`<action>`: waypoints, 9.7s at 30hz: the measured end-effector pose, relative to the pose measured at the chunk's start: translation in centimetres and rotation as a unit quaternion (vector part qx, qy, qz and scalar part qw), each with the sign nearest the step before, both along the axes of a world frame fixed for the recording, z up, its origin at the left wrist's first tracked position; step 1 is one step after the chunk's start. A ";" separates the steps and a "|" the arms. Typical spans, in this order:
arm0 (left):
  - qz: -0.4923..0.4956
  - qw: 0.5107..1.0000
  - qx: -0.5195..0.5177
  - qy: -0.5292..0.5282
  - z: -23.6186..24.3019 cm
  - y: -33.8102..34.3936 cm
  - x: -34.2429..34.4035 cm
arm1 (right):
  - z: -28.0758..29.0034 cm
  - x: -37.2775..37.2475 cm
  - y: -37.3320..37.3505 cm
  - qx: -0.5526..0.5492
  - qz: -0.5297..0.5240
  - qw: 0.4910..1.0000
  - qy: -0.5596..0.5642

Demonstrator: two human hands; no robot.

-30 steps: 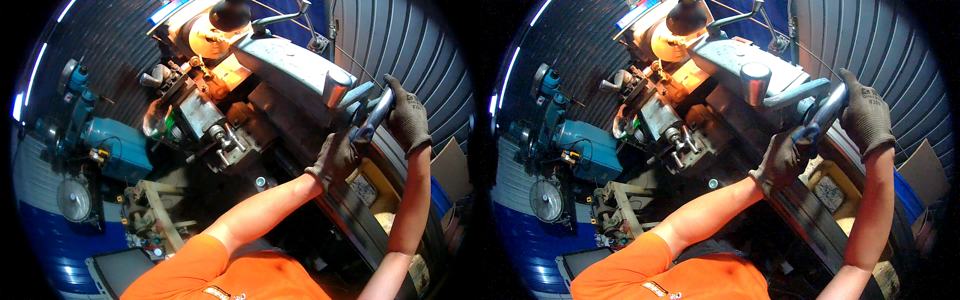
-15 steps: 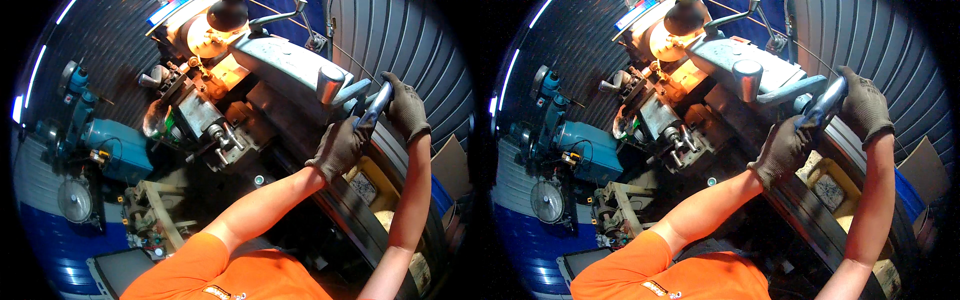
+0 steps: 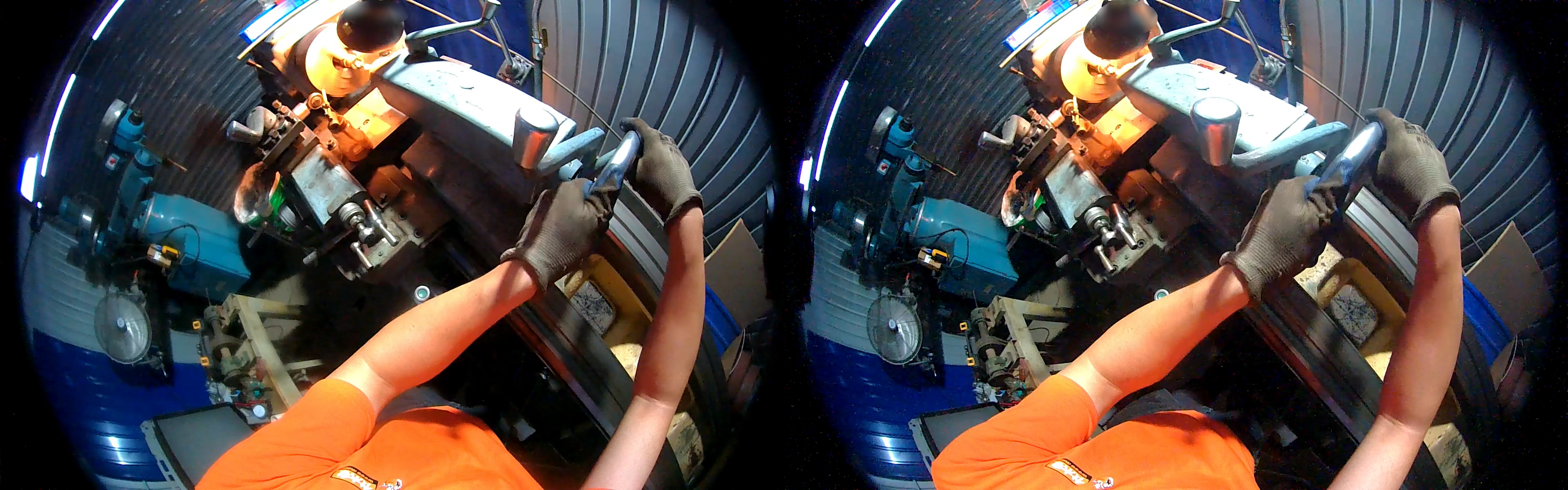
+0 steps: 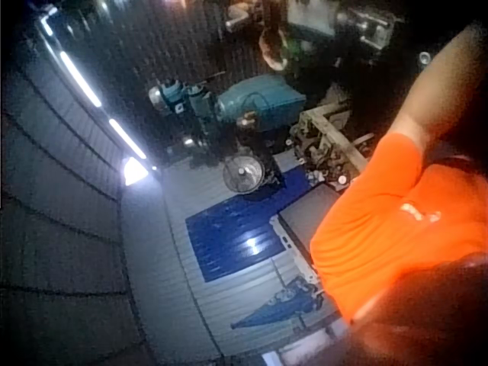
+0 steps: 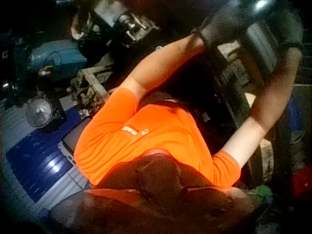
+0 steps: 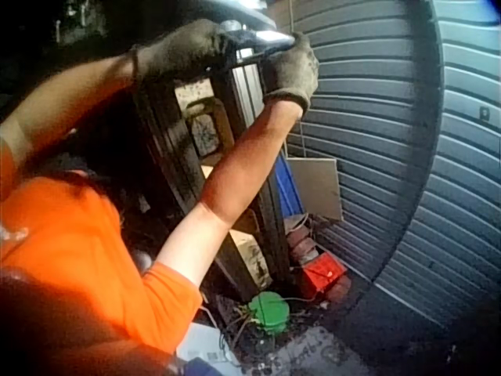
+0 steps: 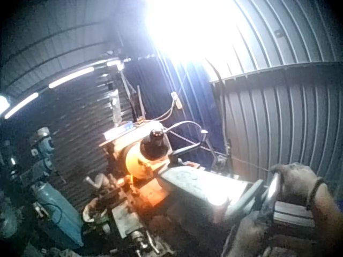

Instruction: The person operates a metalworking machine by turning a large handwheel with their right hand while stabilizing the carriage with their left. They briefly pause to pick up a small metal component from a nearby table and return to the machine to continue adjusting the handwheel.

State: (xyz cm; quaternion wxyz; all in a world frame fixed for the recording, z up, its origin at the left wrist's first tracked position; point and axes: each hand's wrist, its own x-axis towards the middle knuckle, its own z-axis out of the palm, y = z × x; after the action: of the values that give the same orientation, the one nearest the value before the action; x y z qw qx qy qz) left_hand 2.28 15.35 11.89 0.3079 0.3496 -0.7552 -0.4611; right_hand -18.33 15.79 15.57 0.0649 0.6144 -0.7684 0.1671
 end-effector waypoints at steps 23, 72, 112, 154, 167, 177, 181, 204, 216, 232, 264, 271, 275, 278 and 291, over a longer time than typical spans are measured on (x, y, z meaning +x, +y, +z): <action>0.005 0.998 0.060 -0.003 1.4 -1.6 -1.9 | -0.6 -1.3 -1.0 0.008 0.032 0.997 -0.067; -0.045 0.973 0.012 0.227 -8.2 1.6 2.3 | -3.2 -4.8 -3.3 0.019 0.090 0.987 -0.133; -0.092 0.964 -0.001 0.249 -3.8 0.7 0.6 | -5.3 -5.9 -4.1 0.109 -0.005 0.972 -0.207; 0.043 0.898 -0.360 -0.248 0.4 -15.9 1.6 | -15.2 -9.3 0.8 0.018 0.062 0.997 -0.051; 0.063 0.888 -0.395 -0.229 -0.2 -15.8 1.6 | -13.5 -4.9 2.0 0.022 0.105 0.950 -0.294; 0.054 0.894 -0.371 -0.244 0.2 -16.1 2.1 | -10.5 4.5 7.7 0.184 0.251 0.914 -0.262; 0.045 0.900 -0.353 -0.252 -0.1 -16.4 2.1 | -13.1 -2.4 2.6 0.066 0.149 0.958 -0.234; 0.066 0.913 -0.328 -0.232 0.5 -15.3 2.6 | -15.4 -9.2 1.3 0.061 0.106 0.992 0.013; 0.054 0.933 -0.283 -0.217 1.5 -15.0 2.9 | -14.8 -8.3 0.8 0.007 0.101 0.994 -0.048; 0.043 0.937 -0.302 -0.169 1.0 -15.5 2.5 | -16.6 -10.9 3.1 -0.106 -0.031 0.971 -0.212; 0.060 0.935 -0.312 -0.155 0.8 -15.4 2.8 | -4.7 -4.9 6.7 -0.055 0.054 0.992 -0.101; 0.052 0.935 -0.314 -0.154 0.7 -15.4 2.8 | -8.6 9.6 9.8 0.107 0.080 0.878 -0.460; 0.055 0.934 -0.314 -0.161 0.7 -15.3 2.8 | -7.5 8.6 7.3 0.082 0.107 0.949 -0.285; 0.043 0.936 -0.306 -0.170 1.0 -15.4 3.2 | -5.0 6.3 4.3 0.056 0.094 0.978 -0.179; 0.041 0.941 -0.293 -0.162 1.0 -15.5 2.7 | -4.3 8.6 10.8 0.135 -0.048 0.928 -0.345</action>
State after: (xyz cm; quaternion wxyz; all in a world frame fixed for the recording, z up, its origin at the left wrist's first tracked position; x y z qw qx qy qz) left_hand 4.98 -0.11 12.86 0.2888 0.3447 -0.8816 -0.1437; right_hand -9.77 26.59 11.25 -0.2797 0.4839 -0.7873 0.2603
